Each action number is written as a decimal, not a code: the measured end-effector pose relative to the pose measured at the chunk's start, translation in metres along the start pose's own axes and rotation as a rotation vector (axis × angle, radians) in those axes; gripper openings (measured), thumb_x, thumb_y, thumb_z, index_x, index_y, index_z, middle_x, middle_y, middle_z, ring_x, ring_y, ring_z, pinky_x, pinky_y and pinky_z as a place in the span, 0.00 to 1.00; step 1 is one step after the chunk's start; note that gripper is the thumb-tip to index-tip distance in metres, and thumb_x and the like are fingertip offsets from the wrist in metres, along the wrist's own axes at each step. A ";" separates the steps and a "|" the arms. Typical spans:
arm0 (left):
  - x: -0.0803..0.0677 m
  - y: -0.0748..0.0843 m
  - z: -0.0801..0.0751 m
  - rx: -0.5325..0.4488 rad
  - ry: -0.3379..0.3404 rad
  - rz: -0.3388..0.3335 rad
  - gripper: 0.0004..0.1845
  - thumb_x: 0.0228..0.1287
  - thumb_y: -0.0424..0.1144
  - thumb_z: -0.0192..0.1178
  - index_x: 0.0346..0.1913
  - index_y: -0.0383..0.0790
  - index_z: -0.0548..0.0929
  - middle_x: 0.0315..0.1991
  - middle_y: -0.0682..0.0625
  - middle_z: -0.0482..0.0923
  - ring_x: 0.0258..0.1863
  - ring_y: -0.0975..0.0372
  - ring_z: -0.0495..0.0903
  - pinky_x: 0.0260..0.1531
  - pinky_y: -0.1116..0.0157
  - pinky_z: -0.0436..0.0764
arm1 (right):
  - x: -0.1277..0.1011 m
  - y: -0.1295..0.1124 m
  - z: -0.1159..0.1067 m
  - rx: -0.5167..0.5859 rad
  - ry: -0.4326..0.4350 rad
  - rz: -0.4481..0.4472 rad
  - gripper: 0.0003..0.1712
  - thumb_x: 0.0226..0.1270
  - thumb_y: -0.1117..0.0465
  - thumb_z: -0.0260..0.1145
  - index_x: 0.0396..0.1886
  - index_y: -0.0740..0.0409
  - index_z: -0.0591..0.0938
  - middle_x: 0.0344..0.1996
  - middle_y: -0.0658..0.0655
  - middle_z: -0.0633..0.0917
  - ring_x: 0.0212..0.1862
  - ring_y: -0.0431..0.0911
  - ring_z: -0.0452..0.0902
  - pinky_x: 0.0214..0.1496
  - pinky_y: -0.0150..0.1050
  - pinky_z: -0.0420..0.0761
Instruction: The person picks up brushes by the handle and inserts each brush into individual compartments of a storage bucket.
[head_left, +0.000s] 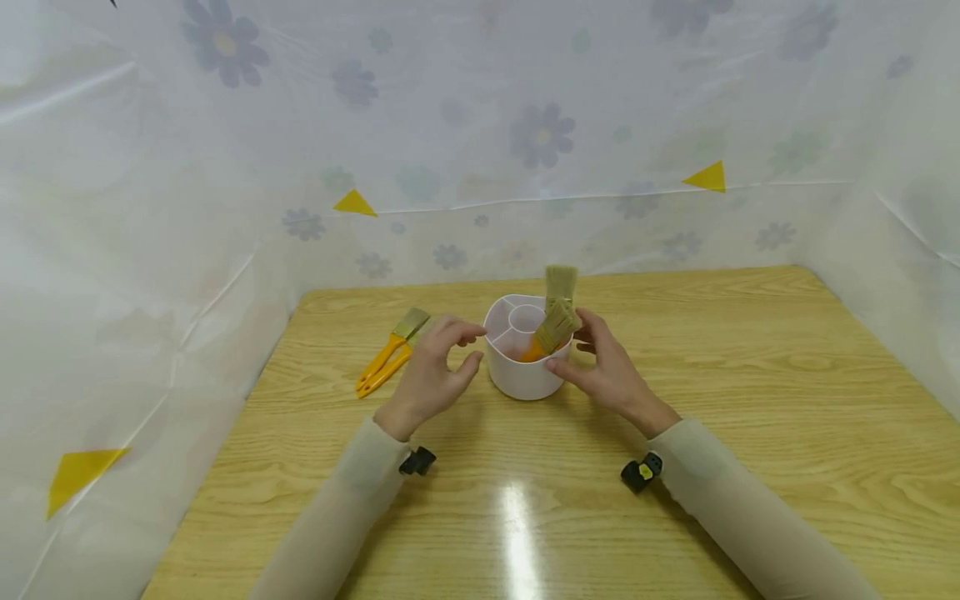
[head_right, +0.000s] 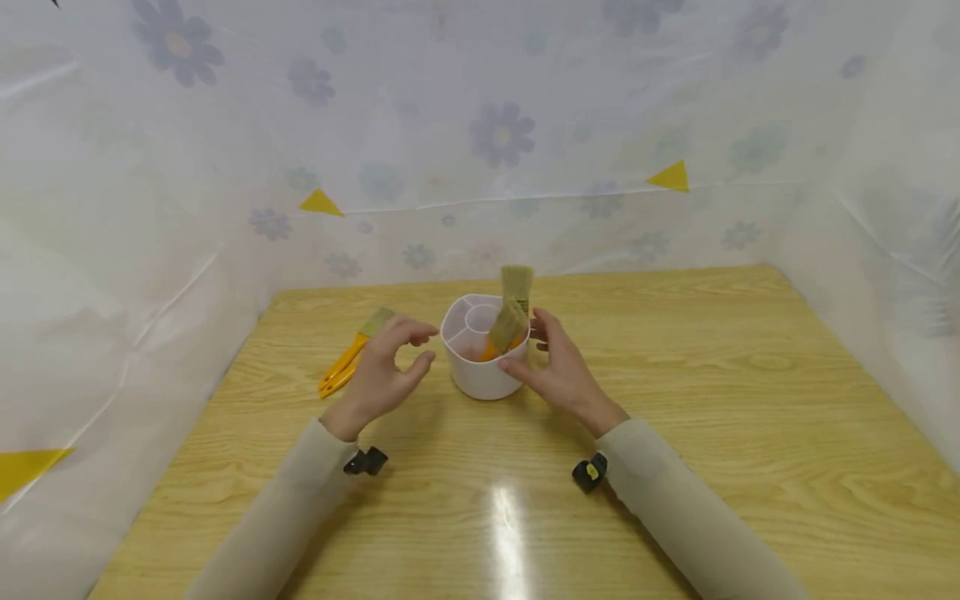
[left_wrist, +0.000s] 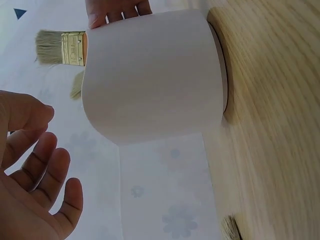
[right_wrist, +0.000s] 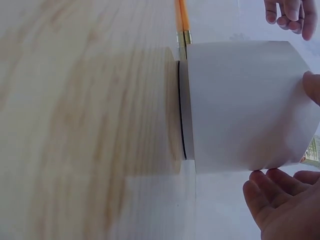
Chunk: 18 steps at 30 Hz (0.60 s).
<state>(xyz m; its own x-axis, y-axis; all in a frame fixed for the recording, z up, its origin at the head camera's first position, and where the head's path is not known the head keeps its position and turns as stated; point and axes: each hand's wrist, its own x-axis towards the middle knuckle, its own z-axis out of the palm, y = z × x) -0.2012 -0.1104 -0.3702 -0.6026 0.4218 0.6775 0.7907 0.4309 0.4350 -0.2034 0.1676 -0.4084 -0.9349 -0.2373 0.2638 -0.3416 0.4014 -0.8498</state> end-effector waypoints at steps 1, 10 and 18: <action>0.000 -0.001 -0.001 0.004 0.003 -0.001 0.13 0.57 0.27 0.64 0.46 0.35 0.82 0.40 0.46 0.77 0.38 0.57 0.72 0.41 0.61 0.74 | 0.000 -0.001 0.000 0.008 -0.001 0.008 0.46 0.58 0.52 0.72 0.71 0.54 0.58 0.62 0.58 0.67 0.62 0.54 0.66 0.64 0.53 0.65; -0.002 -0.005 -0.009 0.063 0.004 -0.030 0.12 0.57 0.29 0.65 0.45 0.37 0.82 0.40 0.47 0.77 0.37 0.57 0.73 0.40 0.61 0.75 | -0.007 -0.035 -0.003 0.049 -0.007 0.035 0.39 0.59 0.63 0.70 0.64 0.68 0.60 0.58 0.67 0.68 0.60 0.60 0.65 0.64 0.57 0.64; -0.004 -0.010 -0.011 0.109 -0.026 -0.090 0.12 0.57 0.30 0.65 0.46 0.38 0.82 0.40 0.48 0.77 0.37 0.58 0.73 0.40 0.62 0.76 | -0.011 -0.044 -0.005 0.041 -0.013 0.021 0.37 0.60 0.62 0.70 0.63 0.67 0.62 0.58 0.65 0.69 0.60 0.59 0.65 0.64 0.56 0.64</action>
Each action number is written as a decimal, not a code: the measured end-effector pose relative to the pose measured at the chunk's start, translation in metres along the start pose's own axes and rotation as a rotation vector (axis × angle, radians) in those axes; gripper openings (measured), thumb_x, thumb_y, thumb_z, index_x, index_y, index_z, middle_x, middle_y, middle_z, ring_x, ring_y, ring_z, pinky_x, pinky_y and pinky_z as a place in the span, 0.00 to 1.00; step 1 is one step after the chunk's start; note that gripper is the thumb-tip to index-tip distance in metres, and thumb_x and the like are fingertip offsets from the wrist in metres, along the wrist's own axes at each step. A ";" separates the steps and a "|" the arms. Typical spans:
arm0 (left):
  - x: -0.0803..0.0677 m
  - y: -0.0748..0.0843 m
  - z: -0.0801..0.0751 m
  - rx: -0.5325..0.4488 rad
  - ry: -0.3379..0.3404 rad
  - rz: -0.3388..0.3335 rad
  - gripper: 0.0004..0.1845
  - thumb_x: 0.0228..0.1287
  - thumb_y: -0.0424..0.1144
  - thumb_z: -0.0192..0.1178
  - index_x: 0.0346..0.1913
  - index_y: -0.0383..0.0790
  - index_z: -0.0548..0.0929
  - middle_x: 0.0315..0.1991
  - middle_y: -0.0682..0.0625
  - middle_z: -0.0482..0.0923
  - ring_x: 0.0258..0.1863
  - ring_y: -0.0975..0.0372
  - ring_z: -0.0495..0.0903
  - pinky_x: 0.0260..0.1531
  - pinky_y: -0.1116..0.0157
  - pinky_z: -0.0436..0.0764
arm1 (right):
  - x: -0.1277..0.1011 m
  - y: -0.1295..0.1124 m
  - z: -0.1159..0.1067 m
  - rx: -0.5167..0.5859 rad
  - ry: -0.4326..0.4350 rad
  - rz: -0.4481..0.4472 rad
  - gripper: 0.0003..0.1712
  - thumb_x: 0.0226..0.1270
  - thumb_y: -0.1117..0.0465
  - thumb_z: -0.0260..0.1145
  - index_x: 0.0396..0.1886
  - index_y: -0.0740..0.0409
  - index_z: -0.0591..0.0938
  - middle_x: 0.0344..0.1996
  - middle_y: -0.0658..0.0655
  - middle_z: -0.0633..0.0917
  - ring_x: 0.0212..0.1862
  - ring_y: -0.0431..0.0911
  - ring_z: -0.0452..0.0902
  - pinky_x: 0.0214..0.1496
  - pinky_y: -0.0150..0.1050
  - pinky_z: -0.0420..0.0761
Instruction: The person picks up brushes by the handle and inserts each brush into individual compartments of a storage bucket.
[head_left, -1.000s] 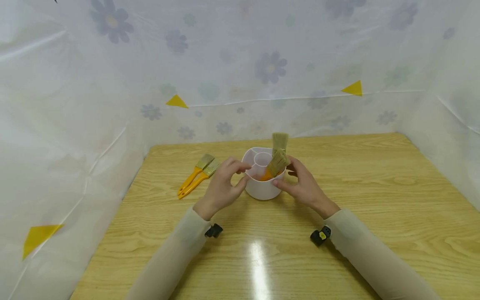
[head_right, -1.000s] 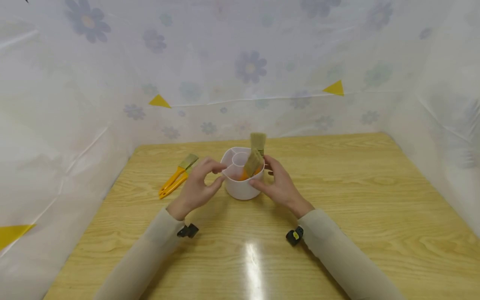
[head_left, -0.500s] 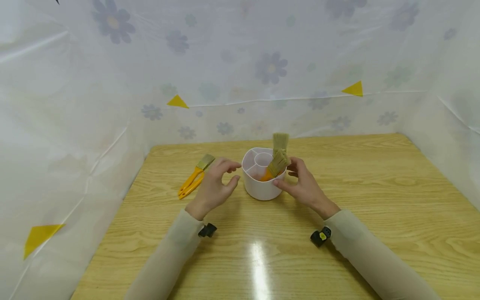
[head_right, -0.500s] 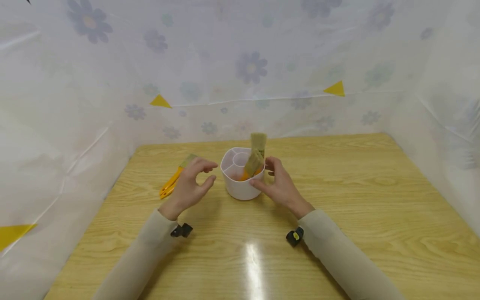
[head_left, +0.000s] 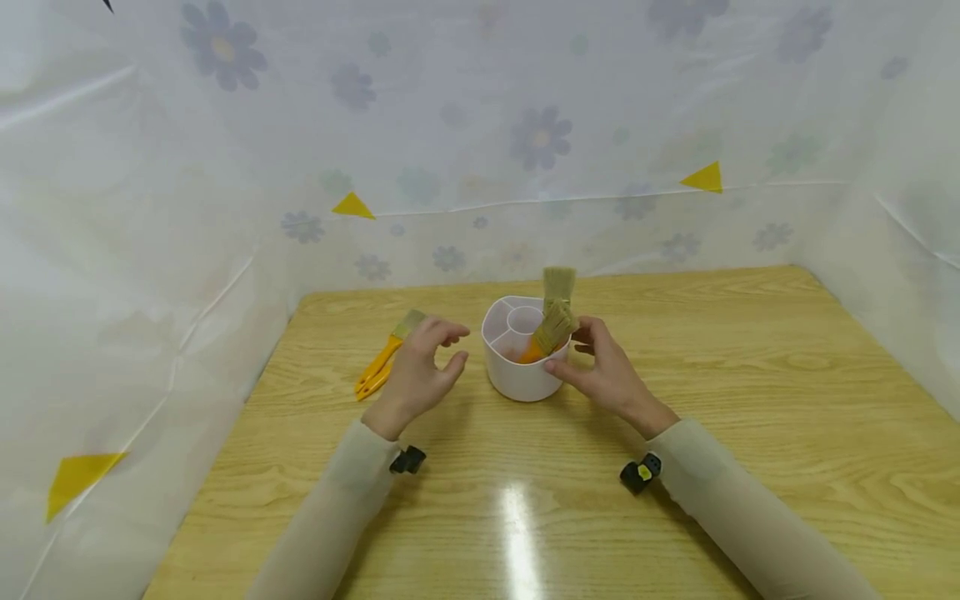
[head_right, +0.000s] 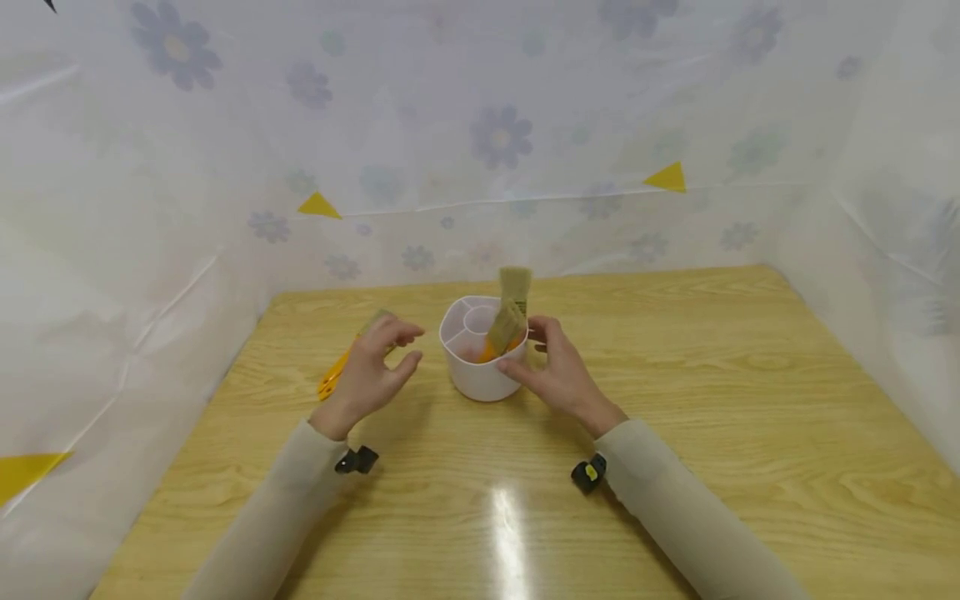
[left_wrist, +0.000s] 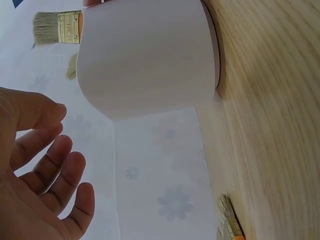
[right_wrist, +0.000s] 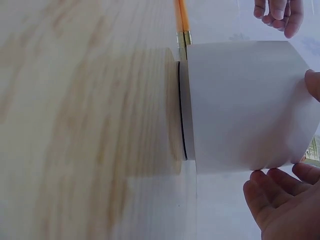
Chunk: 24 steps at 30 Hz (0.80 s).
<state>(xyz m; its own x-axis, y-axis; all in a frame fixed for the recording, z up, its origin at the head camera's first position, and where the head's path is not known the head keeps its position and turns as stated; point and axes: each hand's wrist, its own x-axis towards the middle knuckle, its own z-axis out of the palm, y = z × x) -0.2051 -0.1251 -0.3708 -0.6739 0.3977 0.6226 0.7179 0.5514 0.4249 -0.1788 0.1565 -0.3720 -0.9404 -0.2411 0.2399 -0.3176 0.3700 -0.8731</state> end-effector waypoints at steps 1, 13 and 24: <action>0.000 -0.001 0.000 0.002 -0.003 -0.007 0.13 0.57 0.30 0.65 0.46 0.38 0.82 0.40 0.48 0.77 0.37 0.58 0.73 0.40 0.61 0.76 | 0.000 0.000 0.000 0.001 0.000 -0.005 0.37 0.59 0.62 0.70 0.63 0.66 0.62 0.58 0.65 0.69 0.61 0.59 0.65 0.64 0.56 0.64; -0.002 -0.005 -0.002 0.010 -0.001 -0.029 0.13 0.57 0.29 0.65 0.46 0.38 0.82 0.39 0.47 0.76 0.37 0.58 0.72 0.39 0.58 0.76 | 0.001 -0.001 -0.001 -0.028 -0.021 -0.013 0.42 0.60 0.60 0.70 0.70 0.66 0.61 0.64 0.67 0.66 0.63 0.60 0.64 0.64 0.57 0.64; -0.002 -0.009 -0.014 0.010 -0.067 -0.065 0.13 0.58 0.30 0.65 0.48 0.36 0.81 0.42 0.44 0.76 0.38 0.54 0.74 0.43 0.59 0.78 | 0.001 -0.002 0.000 -0.033 -0.015 0.003 0.42 0.60 0.60 0.70 0.69 0.66 0.60 0.64 0.67 0.66 0.63 0.61 0.63 0.64 0.57 0.64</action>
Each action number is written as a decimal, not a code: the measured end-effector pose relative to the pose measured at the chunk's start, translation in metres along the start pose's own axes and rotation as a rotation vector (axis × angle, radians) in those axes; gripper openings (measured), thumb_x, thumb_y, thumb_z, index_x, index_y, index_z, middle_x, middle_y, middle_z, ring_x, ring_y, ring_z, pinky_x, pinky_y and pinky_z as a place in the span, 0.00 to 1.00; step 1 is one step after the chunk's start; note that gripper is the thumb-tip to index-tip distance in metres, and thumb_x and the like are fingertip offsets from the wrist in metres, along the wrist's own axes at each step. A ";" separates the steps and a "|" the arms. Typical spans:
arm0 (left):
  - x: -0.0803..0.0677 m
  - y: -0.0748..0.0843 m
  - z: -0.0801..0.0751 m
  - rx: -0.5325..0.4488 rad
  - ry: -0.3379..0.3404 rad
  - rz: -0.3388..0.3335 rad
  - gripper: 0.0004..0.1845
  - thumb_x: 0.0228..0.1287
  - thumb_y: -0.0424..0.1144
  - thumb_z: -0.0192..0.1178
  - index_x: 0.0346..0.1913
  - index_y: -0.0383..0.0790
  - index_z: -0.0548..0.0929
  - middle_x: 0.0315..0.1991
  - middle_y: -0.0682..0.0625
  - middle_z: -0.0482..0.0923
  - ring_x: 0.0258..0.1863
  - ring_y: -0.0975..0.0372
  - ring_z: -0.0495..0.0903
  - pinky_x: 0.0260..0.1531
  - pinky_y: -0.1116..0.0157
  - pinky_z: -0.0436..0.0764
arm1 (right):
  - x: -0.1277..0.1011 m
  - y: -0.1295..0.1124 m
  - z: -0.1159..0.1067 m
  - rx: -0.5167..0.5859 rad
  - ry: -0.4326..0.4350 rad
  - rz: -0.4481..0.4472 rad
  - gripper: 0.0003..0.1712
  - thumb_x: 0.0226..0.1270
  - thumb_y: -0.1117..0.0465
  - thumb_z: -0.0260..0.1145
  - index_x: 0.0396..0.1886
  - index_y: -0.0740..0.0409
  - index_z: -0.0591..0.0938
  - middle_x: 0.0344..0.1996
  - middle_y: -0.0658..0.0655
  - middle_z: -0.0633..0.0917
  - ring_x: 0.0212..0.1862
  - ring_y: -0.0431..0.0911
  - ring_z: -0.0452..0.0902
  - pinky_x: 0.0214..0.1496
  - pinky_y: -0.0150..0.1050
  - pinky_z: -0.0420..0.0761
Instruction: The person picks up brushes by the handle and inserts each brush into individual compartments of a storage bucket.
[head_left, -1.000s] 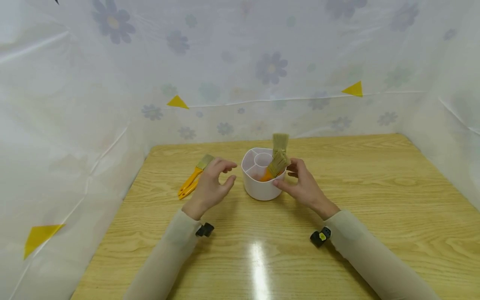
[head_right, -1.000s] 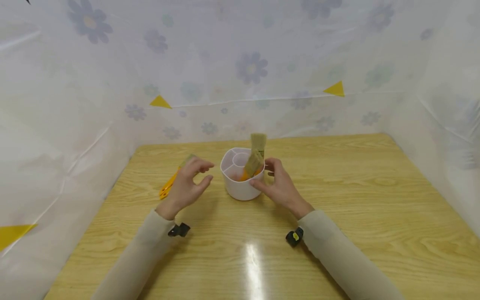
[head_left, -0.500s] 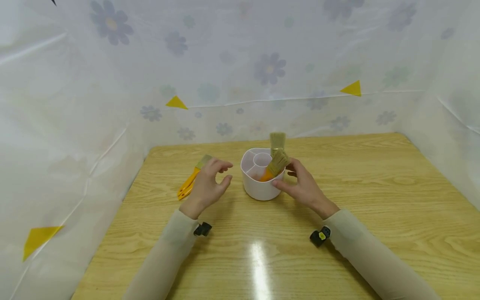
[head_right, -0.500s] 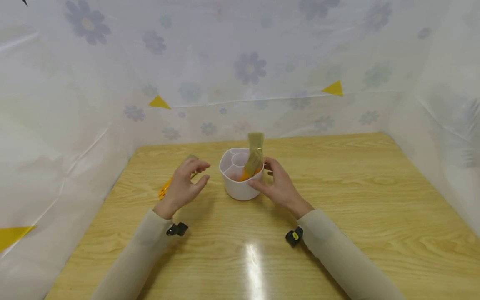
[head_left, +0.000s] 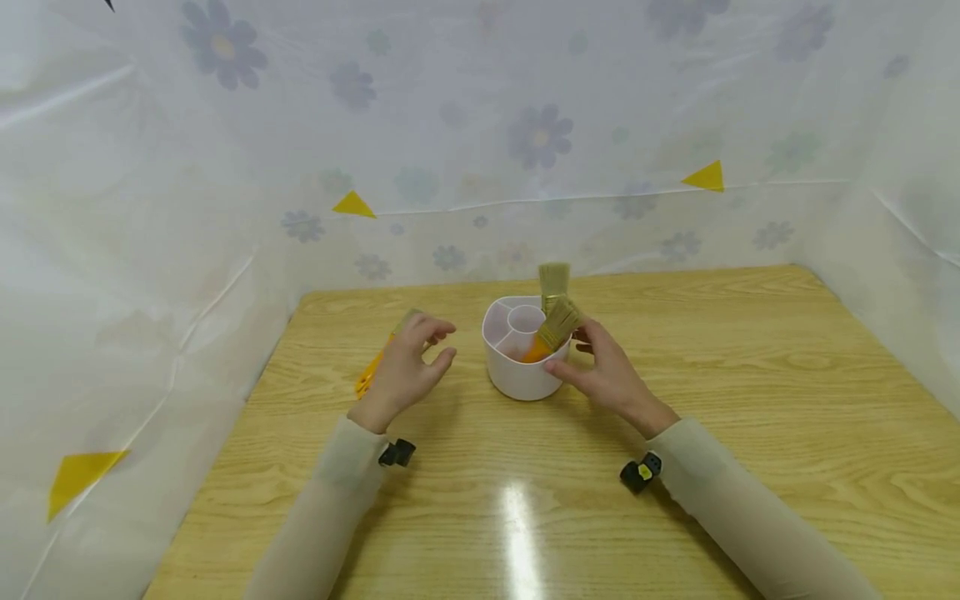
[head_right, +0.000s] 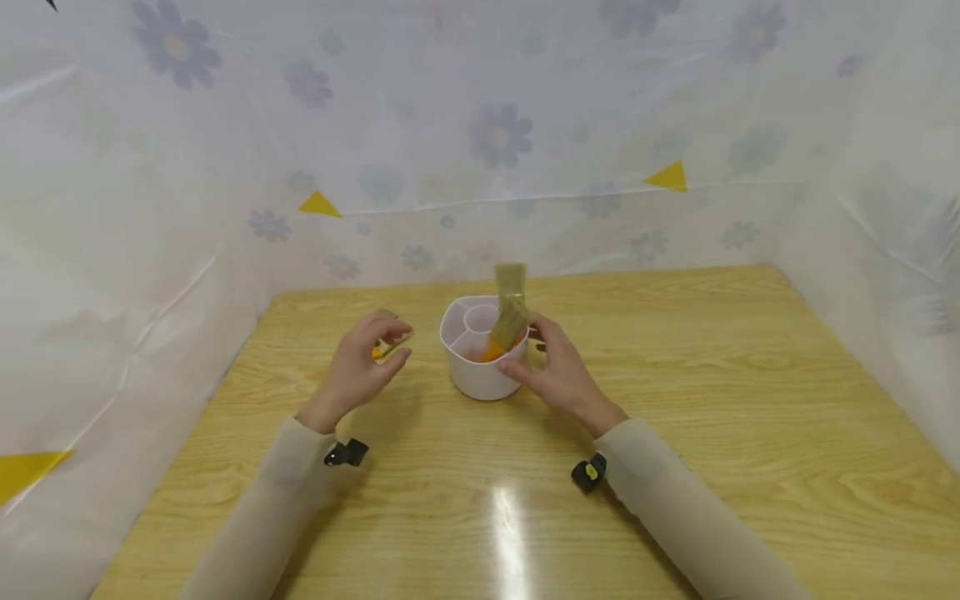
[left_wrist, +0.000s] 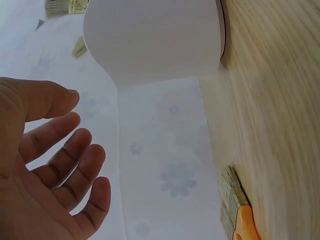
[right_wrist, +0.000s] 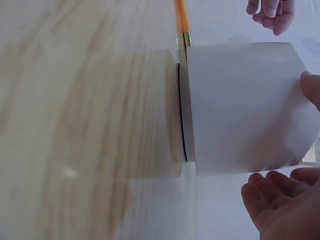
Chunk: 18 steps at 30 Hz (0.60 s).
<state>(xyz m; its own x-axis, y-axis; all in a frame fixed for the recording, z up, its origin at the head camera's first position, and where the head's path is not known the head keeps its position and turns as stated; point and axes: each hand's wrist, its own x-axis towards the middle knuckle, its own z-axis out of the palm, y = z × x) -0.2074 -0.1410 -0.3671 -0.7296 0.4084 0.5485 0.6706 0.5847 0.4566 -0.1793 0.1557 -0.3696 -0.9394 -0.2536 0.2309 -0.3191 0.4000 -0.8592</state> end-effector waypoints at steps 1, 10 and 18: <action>0.000 -0.001 -0.001 0.002 -0.005 -0.008 0.13 0.59 0.30 0.65 0.48 0.35 0.81 0.43 0.43 0.76 0.38 0.54 0.75 0.43 0.59 0.78 | 0.000 0.000 0.000 0.001 0.001 0.001 0.42 0.60 0.60 0.70 0.69 0.67 0.60 0.64 0.67 0.66 0.63 0.61 0.63 0.64 0.57 0.64; -0.001 -0.007 -0.010 0.037 -0.036 -0.083 0.14 0.59 0.32 0.66 0.48 0.36 0.81 0.43 0.45 0.77 0.39 0.50 0.77 0.39 0.55 0.77 | -0.001 0.002 0.000 0.028 0.019 0.017 0.38 0.60 0.62 0.70 0.64 0.69 0.61 0.60 0.67 0.67 0.62 0.60 0.64 0.64 0.56 0.64; -0.002 -0.014 -0.010 0.077 -0.081 -0.177 0.14 0.61 0.34 0.64 0.49 0.37 0.81 0.44 0.43 0.77 0.40 0.51 0.77 0.40 0.56 0.78 | -0.001 0.002 0.000 0.033 0.017 0.004 0.38 0.60 0.62 0.70 0.64 0.69 0.62 0.61 0.68 0.68 0.63 0.61 0.64 0.64 0.57 0.64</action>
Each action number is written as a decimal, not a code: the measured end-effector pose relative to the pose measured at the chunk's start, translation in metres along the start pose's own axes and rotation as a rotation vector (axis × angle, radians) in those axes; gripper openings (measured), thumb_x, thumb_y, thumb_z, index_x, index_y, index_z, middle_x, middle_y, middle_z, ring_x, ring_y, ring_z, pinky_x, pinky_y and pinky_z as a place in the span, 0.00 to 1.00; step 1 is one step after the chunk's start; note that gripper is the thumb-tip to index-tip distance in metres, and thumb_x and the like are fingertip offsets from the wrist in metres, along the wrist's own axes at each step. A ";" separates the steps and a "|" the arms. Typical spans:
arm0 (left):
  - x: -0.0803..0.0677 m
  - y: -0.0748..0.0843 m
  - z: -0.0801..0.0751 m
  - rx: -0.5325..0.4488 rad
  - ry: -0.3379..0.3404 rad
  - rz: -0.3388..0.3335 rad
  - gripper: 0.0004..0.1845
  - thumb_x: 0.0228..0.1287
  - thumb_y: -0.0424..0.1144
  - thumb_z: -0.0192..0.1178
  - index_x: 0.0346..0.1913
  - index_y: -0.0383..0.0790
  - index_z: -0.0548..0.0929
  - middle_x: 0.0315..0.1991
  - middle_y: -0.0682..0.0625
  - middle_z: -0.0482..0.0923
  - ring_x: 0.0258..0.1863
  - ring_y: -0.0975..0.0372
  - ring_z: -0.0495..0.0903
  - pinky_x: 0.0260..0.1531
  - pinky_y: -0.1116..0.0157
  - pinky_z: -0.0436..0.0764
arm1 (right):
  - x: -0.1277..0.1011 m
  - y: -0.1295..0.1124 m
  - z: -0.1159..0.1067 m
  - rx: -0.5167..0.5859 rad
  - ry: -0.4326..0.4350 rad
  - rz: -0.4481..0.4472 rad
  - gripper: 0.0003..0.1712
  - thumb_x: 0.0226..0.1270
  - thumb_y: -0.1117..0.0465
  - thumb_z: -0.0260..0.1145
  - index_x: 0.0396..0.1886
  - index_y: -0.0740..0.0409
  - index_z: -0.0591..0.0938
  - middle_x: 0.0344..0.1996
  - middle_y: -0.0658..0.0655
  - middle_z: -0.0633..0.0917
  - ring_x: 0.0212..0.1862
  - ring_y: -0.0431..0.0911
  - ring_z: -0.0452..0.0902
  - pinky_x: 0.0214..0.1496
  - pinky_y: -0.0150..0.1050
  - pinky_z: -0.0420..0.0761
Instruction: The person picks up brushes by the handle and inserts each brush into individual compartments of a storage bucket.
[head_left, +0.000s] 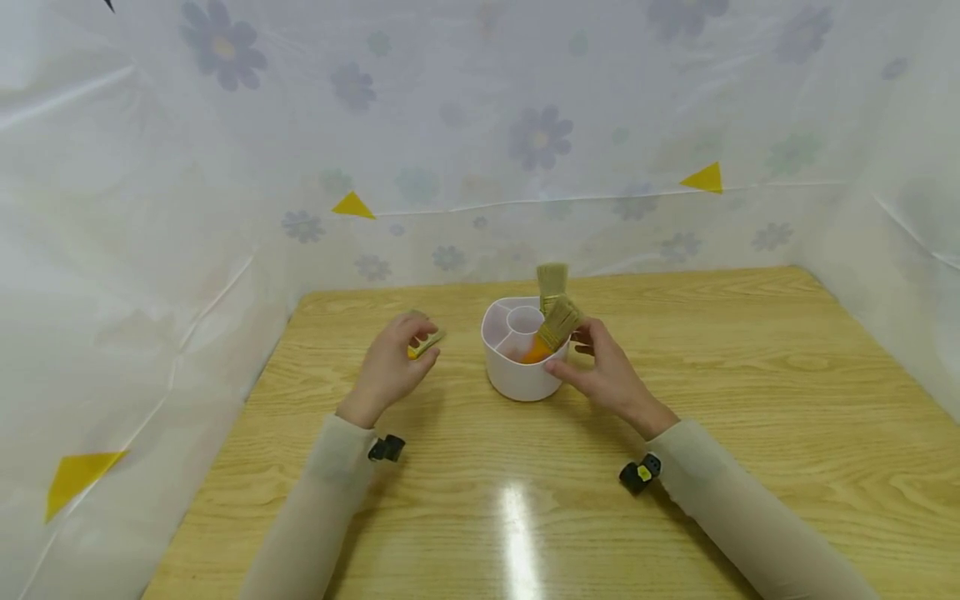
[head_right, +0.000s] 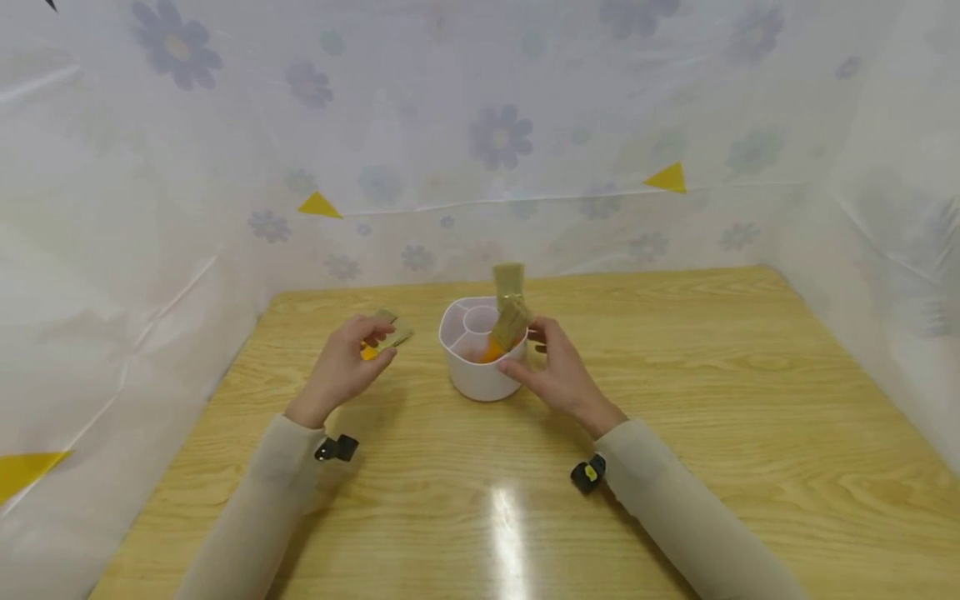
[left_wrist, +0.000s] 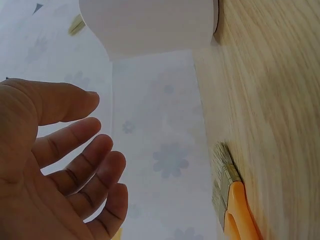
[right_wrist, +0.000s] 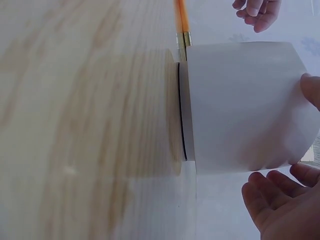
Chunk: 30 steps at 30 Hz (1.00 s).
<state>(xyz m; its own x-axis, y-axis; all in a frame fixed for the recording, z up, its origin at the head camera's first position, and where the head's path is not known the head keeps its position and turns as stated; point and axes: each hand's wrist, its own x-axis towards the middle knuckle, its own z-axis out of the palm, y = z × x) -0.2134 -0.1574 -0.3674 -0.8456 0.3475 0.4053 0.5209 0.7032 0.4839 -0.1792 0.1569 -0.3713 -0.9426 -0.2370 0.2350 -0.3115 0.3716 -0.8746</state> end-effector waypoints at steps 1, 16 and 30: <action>0.000 -0.001 0.000 -0.002 -0.004 -0.015 0.14 0.61 0.34 0.64 0.49 0.37 0.81 0.43 0.43 0.77 0.39 0.50 0.78 0.40 0.55 0.78 | 0.000 0.000 0.000 0.002 0.000 -0.001 0.38 0.60 0.62 0.70 0.64 0.69 0.62 0.61 0.68 0.68 0.63 0.61 0.64 0.64 0.57 0.64; -0.001 -0.010 -0.001 0.024 -0.067 -0.209 0.15 0.61 0.36 0.64 0.51 0.37 0.81 0.43 0.40 0.76 0.40 0.49 0.77 0.39 0.55 0.77 | 0.000 0.001 -0.001 -0.008 -0.005 -0.001 0.40 0.60 0.61 0.70 0.66 0.68 0.62 0.63 0.67 0.68 0.63 0.61 0.64 0.64 0.56 0.65; -0.001 -0.027 0.000 0.114 -0.139 -0.305 0.19 0.60 0.37 0.65 0.54 0.34 0.80 0.45 0.38 0.76 0.41 0.51 0.75 0.40 0.54 0.76 | 0.001 0.000 0.000 -0.026 -0.006 -0.011 0.40 0.60 0.60 0.70 0.67 0.67 0.63 0.63 0.67 0.68 0.62 0.61 0.65 0.63 0.56 0.66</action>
<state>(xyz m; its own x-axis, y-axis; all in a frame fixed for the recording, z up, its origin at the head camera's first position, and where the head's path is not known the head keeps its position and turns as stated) -0.2262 -0.1766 -0.3810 -0.9720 0.1870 0.1420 0.2326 0.8495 0.4736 -0.1803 0.1570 -0.3708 -0.9384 -0.2467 0.2421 -0.3252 0.3925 -0.8604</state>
